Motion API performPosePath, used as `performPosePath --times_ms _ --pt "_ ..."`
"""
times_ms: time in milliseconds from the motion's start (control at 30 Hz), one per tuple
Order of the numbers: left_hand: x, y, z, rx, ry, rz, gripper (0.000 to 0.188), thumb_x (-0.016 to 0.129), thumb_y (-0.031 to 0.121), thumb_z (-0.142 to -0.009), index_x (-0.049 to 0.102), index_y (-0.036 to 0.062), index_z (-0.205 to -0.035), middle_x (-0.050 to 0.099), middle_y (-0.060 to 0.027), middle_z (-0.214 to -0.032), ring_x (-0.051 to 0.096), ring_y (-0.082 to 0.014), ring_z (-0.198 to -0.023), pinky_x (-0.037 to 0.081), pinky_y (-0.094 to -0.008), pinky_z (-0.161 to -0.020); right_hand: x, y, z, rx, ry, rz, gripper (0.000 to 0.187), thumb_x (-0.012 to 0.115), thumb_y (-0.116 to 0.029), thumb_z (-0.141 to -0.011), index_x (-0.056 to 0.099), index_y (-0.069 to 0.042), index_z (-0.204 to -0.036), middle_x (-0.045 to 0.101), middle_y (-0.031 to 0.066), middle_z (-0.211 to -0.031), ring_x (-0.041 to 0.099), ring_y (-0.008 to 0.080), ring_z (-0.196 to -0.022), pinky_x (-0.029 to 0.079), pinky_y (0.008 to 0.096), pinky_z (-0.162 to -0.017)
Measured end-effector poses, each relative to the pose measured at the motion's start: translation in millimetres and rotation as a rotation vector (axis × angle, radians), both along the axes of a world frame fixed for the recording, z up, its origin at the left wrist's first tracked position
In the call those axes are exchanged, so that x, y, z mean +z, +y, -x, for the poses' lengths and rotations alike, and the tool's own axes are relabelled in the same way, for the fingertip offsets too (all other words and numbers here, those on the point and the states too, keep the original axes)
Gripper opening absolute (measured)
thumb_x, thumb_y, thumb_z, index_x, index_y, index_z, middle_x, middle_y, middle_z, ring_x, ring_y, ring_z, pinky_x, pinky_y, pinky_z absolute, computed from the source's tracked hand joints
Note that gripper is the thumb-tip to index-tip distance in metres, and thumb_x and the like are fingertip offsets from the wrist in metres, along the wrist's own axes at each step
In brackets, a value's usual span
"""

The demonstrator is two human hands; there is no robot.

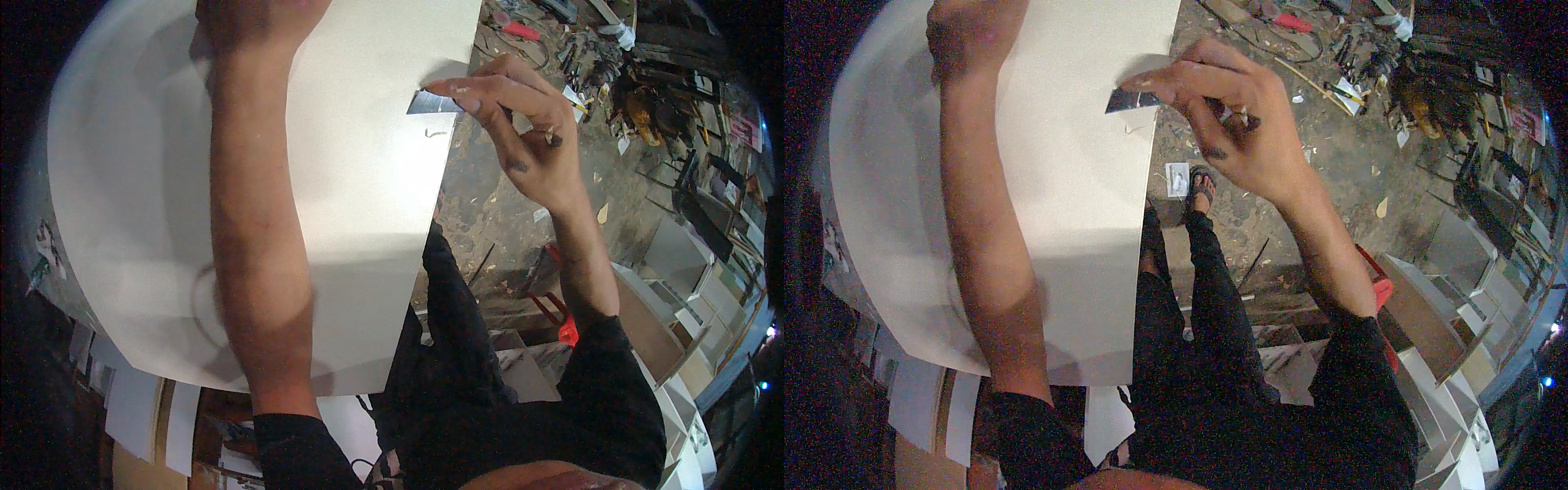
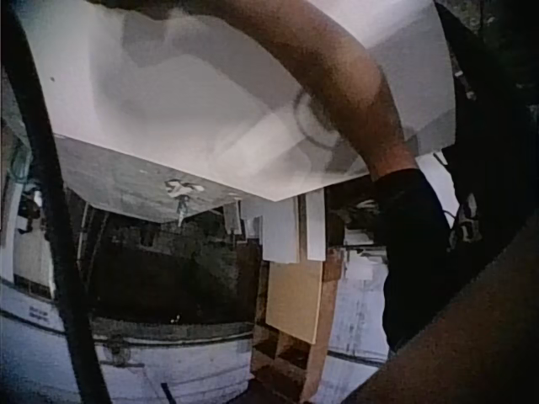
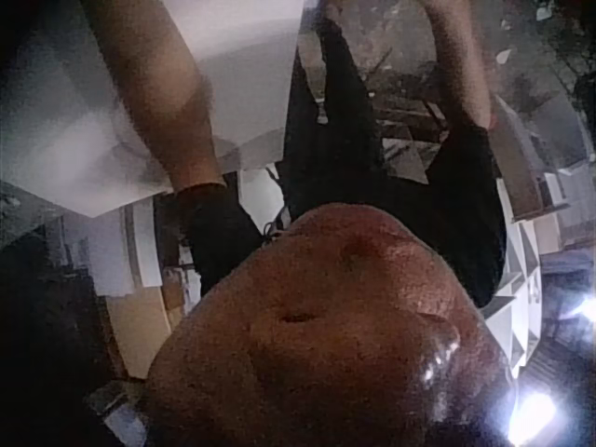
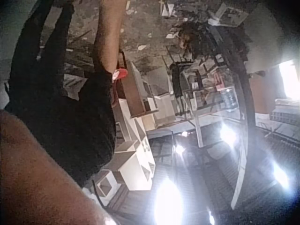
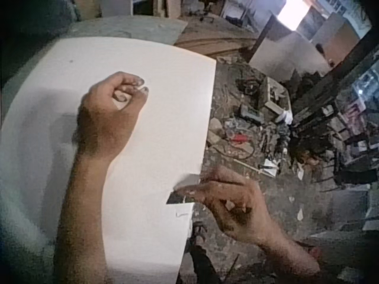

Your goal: The person trims the excess edge banding from a white furniture panel using a utility blade, carefully sliding the blade along the edges and corners to remove thin strips of white material.

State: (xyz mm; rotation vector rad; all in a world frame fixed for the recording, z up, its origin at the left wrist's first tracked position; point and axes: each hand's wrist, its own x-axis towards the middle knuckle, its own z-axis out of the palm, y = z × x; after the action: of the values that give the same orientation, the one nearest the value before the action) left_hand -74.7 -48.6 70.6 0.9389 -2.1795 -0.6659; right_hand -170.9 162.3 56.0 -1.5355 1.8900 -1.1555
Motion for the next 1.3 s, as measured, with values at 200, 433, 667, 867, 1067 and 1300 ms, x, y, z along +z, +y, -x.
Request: performPosePath --times_ms 200,433,667,867,1067,1300 --pt "-1 0 0 0.000 0.004 -0.003 0.020 0.068 0.018 -0.082 0.069 0.0051 -0.098 0.070 -0.0087 -0.091 0.065 -0.0218 -0.086 0.050 -0.0343 -0.078 -3 3 -4 0.009 -0.067 0.042 0.053 0.048 0.019 -0.069 0.074 -0.010 -0.104 0.063 0.0094 -0.086 0.061 0.0201 -0.079 0.049 0.0283 -0.066" --pt "0 0 0 -0.011 0.000 0.031 0.020 0.068 0.018 -0.083 0.069 0.0051 -0.097 0.069 -0.0086 -0.090 0.064 -0.0218 -0.085 0.050 -0.0342 -0.079 -1 7 -4 0.028 -0.014 0.028 0.040 0.056 0.016 -0.073 0.075 -0.005 -0.102 0.064 0.0071 -0.085 0.061 0.0144 -0.075 0.049 0.0258 -0.064" --pt "-5 -3 -1 -0.043 0.028 0.062 0.020 0.068 0.019 -0.083 0.068 0.0043 -0.097 0.069 -0.0090 -0.089 0.064 -0.0220 -0.082 0.050 -0.0341 -0.077 -3 13 -10 -0.007 -0.063 -0.001 0.050 0.052 0.018 -0.067 0.076 -0.009 -0.102 0.060 0.0079 -0.081 0.059 0.0162 -0.072 0.046 0.0269 -0.061" --pt "-11 -11 2 -0.059 0.049 0.122 0.021 0.068 0.020 -0.084 0.069 0.0037 -0.097 0.070 -0.0091 -0.086 0.064 -0.0220 -0.080 0.051 -0.0340 -0.075 0 18 -12 -0.008 -0.055 -0.036 0.056 0.048 0.019 -0.064 0.076 -0.012 -0.103 0.058 0.0080 -0.080 0.058 0.0179 -0.071 0.046 0.0276 -0.061" --pt "-13 -10 2 -0.086 0.067 0.130 0.021 0.068 0.020 -0.084 0.069 0.0039 -0.097 0.070 -0.0097 -0.088 0.065 -0.0219 -0.081 0.051 -0.0340 -0.076 4 25 -21 -0.001 -0.075 -0.037 0.051 0.052 0.019 -0.065 0.076 -0.008 -0.100 0.058 0.0071 -0.080 0.057 0.0155 -0.070 0.045 0.0274 -0.058" --pt "-15 -15 5 -0.090 0.081 0.135 0.022 0.068 0.021 -0.085 0.068 0.0030 -0.097 0.070 -0.0108 -0.088 0.066 -0.0227 -0.081 0.052 -0.0340 -0.076 5 33 -30 0.054 -0.033 -0.015 0.053 0.053 0.017 -0.059 0.076 -0.005 -0.101 0.055 0.0058 -0.077 0.054 0.0135 -0.067 0.044 0.0269 -0.056"
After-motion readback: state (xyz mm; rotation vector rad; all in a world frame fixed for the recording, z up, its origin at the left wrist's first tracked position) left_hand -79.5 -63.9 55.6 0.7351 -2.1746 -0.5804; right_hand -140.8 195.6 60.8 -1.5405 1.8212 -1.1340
